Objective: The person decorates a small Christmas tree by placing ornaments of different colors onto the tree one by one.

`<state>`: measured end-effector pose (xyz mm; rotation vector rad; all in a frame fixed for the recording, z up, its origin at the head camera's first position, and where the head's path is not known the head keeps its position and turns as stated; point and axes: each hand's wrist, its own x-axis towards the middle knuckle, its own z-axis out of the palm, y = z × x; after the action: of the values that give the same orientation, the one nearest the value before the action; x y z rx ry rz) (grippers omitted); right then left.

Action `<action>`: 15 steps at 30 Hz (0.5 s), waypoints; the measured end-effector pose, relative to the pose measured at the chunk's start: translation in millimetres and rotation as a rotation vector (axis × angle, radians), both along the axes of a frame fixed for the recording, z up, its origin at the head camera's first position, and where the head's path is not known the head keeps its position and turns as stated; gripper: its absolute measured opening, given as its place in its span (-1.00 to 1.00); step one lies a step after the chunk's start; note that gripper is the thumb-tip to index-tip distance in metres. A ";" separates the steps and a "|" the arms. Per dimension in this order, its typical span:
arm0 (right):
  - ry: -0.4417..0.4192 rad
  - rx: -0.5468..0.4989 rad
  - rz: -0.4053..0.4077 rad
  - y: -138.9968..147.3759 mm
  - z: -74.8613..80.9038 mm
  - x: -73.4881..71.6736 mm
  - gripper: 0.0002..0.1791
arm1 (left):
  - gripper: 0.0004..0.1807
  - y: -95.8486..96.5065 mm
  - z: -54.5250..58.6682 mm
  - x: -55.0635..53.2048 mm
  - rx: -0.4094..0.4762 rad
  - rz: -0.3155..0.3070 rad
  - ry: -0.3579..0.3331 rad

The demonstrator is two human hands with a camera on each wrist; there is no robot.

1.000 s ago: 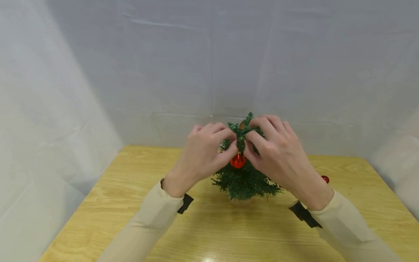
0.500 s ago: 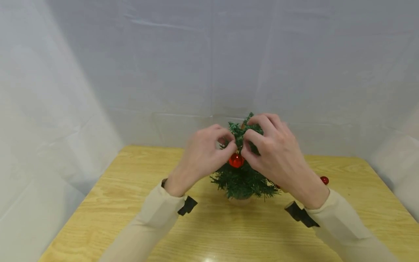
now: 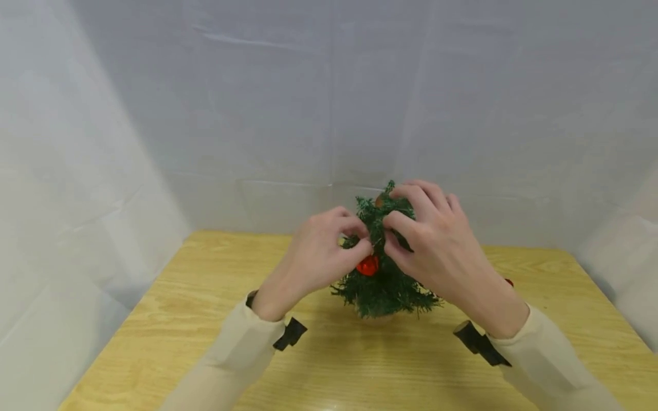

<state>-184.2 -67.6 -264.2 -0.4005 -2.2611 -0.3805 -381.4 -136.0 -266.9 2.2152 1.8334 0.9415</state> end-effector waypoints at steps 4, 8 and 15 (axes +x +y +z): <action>0.021 -0.008 0.019 -0.5 -0.4 4.2 -0.88 | -0.85 -1.9 -1.9 -1.9 0.033 -0.009 -0.013; 0.062 -0.020 0.061 -2.1 -0.5 15.2 -0.87 | -0.85 -5.7 -6.1 -7.0 0.045 -0.003 -0.040; 0.144 0.001 0.121 -2.1 -4.0 48.8 -0.64 | -0.77 -9.4 -19.6 -23.5 0.107 0.017 -0.091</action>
<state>-135.4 -69.7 -268.2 -0.2794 -2.1318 -0.2814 -404.8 -145.5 -286.6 2.1794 1.8054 1.1486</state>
